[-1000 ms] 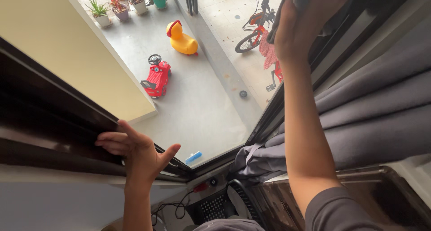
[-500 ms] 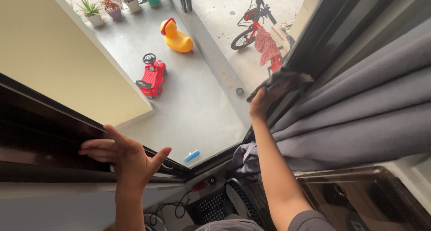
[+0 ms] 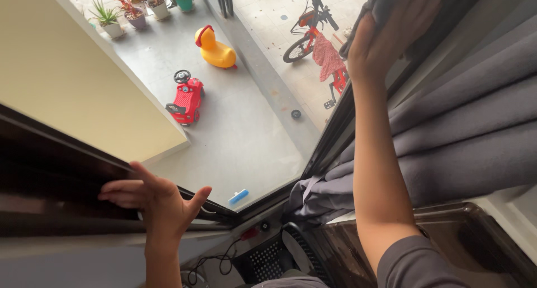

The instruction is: The person cleans a large glass window pane using a dark cloth. They wipe the glass surface in broad strokes and also clean the window frame. The person briefly adjusts a grey curtain to access the window area before resuming the cleaning task.

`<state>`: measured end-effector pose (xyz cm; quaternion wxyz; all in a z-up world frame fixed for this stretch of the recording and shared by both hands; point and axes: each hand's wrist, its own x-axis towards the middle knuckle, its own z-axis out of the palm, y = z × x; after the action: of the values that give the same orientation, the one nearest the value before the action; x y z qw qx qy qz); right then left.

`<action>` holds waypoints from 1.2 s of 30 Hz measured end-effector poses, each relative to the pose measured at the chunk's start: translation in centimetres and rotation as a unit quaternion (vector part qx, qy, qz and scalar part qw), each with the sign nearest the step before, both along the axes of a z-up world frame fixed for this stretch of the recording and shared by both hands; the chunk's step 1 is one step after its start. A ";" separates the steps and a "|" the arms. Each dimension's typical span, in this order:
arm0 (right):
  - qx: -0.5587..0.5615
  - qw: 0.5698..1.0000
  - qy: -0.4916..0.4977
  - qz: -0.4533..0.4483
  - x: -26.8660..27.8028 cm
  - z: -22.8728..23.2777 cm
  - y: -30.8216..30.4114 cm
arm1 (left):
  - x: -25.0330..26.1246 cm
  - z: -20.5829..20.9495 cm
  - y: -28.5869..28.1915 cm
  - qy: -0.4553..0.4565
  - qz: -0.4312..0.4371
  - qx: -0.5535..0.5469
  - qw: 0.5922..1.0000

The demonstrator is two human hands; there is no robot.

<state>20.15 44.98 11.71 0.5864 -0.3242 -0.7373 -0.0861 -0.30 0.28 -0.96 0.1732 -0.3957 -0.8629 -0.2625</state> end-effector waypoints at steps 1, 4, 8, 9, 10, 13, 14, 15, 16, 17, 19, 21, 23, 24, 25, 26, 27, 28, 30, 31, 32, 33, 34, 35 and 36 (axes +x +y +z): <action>0.003 1.000 0.007 -0.004 -0.2 0.1 -0.1 | 0.1 -0.1 -0.1 -0.002 0.015 -0.002 1.000; 0.003 0.999 0.033 0.009 -0.8 -1.9 -0.3 | 0.5 -0.1 0.7 0.001 0.043 0.030 0.999; -0.024 0.998 0.048 0.024 -0.7 -6.5 -1.0 | 3.0 0.5 4.2 0.029 0.043 0.094 0.994; -0.030 0.999 0.040 0.019 -0.6 -7.6 -1.0 | 3.9 0.5 5.7 0.035 0.045 0.089 0.994; -0.035 0.999 0.032 0.016 -0.5 -8.7 -1.0 | 4.4 0.6 7.8 0.021 0.022 0.078 0.997; -0.068 0.997 0.028 0.020 -0.3 -12.1 -1.1 | 5.4 1.0 13.8 0.003 -0.021 0.002 1.000; -0.077 0.997 0.022 0.023 -0.1 -13.3 -1.1 | 5.8 1.0 15.3 0.004 -0.030 -0.004 1.000; -0.085 0.996 0.016 0.027 0.0 -14.7 -1.0 | 6.1 0.9 16.6 0.005 -0.039 -0.010 0.999; -0.094 0.995 0.011 0.031 0.2 -16.0 -1.0 | 6.1 0.8 17.5 0.006 -0.049 -0.018 0.999; -0.098 0.995 0.010 0.031 0.2 -17.4 -1.1 | 6.2 0.5 17.8 0.039 -0.049 -0.001 0.998; -0.104 0.994 0.013 0.028 0.3 -19.2 -1.3 | 6.1 0.1 18.2 0.108 -0.052 0.033 0.992; -0.123 0.992 0.002 0.021 0.3 -19.3 -1.6 | 5.7 0.1 17.9 0.107 -0.077 0.037 0.991; -0.123 0.992 0.001 0.016 0.1 -17.6 -1.8 | 5.9 0.0 17.6 0.104 -0.090 0.037 0.990; -0.114 0.993 0.008 0.015 0.0 -16.0 -2.0 | 5.9 0.1 17.6 0.106 -0.092 0.035 0.989; -0.104 0.994 0.016 0.014 -0.1 -14.1 -2.2 | 5.9 0.3 17.8 0.108 -0.094 0.033 0.989; -0.113 0.993 -0.018 -0.026 0.2 -11.8 -2.2 | 6.0 0.4 17.8 0.107 -0.091 0.029 0.990; -0.122 0.989 -0.052 -0.065 0.7 -8.9 -1.6 | 6.1 0.5 18.0 0.106 -0.089 0.025 0.990; -0.088 0.994 -0.027 -0.066 1.1 -6.1 -1.1 | 6.3 0.4 17.8 0.104 -0.089 0.017 0.990; -0.041 0.976 -0.064 -0.206 2.2 0.4 1.3 | 6.2 0.5 17.6 0.117 -0.083 0.015 0.990; -0.046 0.961 -0.055 -0.266 2.4 3.0 2.3 | 6.3 0.5 17.6 0.123 -0.082 0.014 0.989; -0.050 0.942 -0.044 -0.328 2.8 5.3 3.4 | 6.2 0.6 17.5 0.135 -0.077 0.013 0.988; -0.012 0.939 -0.031 -0.342 2.7 6.7 4.2 | 6.0 0.6 17.3 0.147 -0.072 0.011 0.986; 0.028 0.934 -0.018 -0.355 2.8 7.7 5.0 | 6.0 0.5 17.2 0.158 -0.066 0.010 0.985; 0.067 0.928 -0.007 -0.367 2.9 8.0 5.4 | 6.1 0.4 17.1 0.159 -0.062 0.004 0.985; 0.068 0.941 0.026 -0.329 2.8 7.3 5.4 | 6.2 0.4 17.1 0.162 -0.056 -0.001 0.985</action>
<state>22.98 50.38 18.96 0.5650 -0.5107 -0.5660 -0.3156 5.88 17.34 -0.61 0.2950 -0.4808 -0.8002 -0.2036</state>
